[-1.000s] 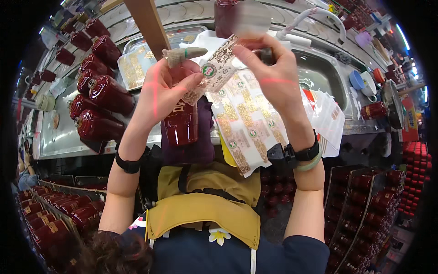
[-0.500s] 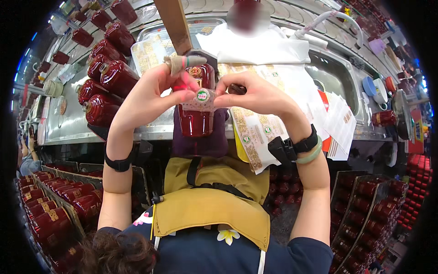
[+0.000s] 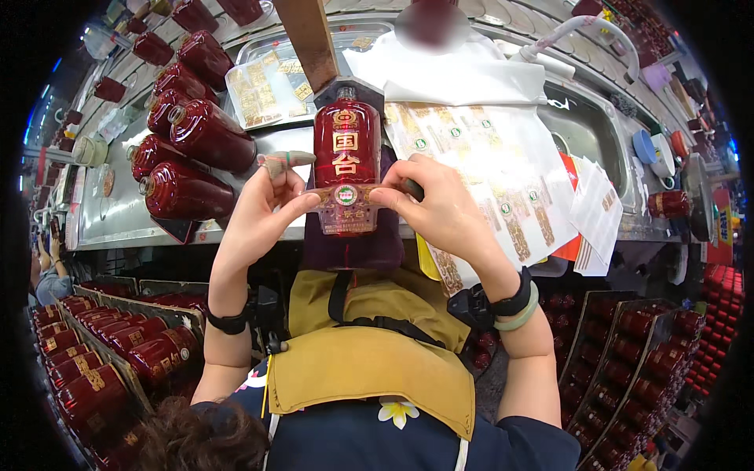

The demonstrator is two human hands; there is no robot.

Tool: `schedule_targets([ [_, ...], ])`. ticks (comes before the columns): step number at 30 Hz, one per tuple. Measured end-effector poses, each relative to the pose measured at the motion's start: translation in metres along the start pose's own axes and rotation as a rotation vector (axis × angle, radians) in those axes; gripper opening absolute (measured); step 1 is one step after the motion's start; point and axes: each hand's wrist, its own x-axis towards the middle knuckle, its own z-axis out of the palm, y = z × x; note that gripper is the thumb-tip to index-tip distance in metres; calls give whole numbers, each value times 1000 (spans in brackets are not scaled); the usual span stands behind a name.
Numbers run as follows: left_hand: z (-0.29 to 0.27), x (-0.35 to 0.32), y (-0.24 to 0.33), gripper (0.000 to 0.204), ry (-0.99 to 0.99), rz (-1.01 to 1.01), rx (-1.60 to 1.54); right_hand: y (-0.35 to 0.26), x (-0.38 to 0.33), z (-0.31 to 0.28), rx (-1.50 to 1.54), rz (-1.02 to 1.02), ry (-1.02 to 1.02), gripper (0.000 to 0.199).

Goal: Applying and cleaning labels on liquor bottles at a factory workstation.

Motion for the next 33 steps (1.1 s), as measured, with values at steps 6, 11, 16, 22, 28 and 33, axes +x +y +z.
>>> schedule_targets([
  [6, 5, 7, -22, 44, 22, -18, -266, 10, 2, 15, 108, 81, 47, 22],
  [11, 9, 5, -21, 46, 60, -11, -366, 17, 1, 18, 167, 96, 40, 23],
  [16, 10, 7, -26, 47, 88, -35, -380, 26, 1, 24, 253, 105, 57, 20],
  [22, 10, 7, -24, 41, 103, -42, -411, 23, 1, 23, 211, 72, 73, 20],
  [28, 11, 7, -26, 46, 107, -47, -401, 24, 1, 24, 213, 86, 72, 21],
  [33, 11, 7, -23, 49, 121, -59, -399, 22, 1, 23, 199, 106, 64, 21],
])
